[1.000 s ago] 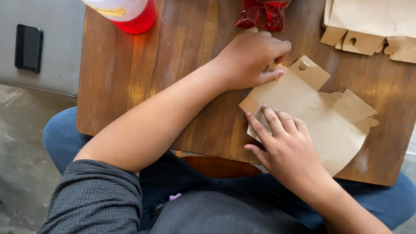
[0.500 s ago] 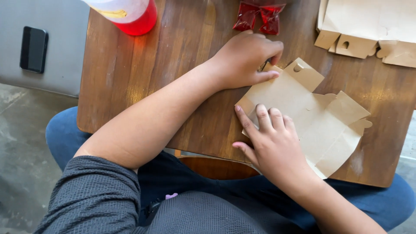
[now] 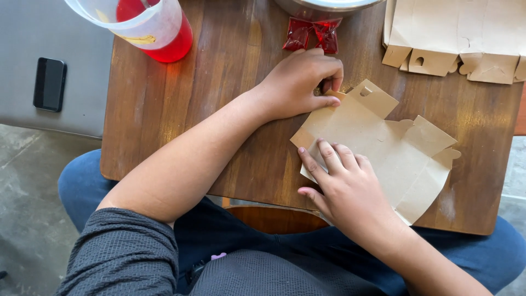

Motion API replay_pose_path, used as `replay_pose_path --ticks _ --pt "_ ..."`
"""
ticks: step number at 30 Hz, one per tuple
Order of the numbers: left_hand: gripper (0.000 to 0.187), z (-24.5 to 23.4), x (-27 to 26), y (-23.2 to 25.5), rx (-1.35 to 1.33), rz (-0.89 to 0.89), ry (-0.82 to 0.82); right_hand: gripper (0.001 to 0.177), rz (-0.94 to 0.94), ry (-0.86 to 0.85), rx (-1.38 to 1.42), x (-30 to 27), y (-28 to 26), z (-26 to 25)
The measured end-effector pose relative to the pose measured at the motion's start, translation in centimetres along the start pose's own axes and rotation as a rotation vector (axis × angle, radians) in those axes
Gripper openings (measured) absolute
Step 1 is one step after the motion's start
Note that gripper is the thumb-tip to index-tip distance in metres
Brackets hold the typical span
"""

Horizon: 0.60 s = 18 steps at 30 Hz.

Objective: Folding and assembling a small cardboard box by hand on a table

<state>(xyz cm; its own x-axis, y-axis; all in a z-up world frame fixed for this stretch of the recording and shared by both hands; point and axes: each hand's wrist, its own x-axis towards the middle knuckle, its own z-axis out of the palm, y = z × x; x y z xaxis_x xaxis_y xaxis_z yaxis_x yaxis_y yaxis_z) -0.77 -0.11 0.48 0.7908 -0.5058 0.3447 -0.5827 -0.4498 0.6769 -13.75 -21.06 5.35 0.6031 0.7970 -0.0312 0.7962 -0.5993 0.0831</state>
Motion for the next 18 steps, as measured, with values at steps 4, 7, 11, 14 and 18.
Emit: replay_pose_path --ticks 4,7,11,14,18 --pt "0.032 0.1 0.0 -0.1 -0.006 -0.044 -0.028 0.070 0.020 0.011 -0.048 0.6 -0.4 0.4" --pt "0.032 -0.4 0.1 0.4 -0.086 -0.068 -0.002 0.072 0.025 0.035 -0.087 0.8 -0.6 0.7" --pt "0.027 -0.3 0.2 0.2 -0.073 -0.075 -0.022 0.070 0.013 0.039 -0.073 0.8 -0.5 0.7" --pt "0.020 0.2 0.1 -0.3 -0.026 -0.008 -0.013 0.066 -0.006 0.033 -0.047 0.5 -0.2 0.3" --pt "0.017 0.8 0.1 -1.0 0.032 0.015 0.020 0.062 -0.017 -0.005 -0.066 -0.1 -0.1 0.0"
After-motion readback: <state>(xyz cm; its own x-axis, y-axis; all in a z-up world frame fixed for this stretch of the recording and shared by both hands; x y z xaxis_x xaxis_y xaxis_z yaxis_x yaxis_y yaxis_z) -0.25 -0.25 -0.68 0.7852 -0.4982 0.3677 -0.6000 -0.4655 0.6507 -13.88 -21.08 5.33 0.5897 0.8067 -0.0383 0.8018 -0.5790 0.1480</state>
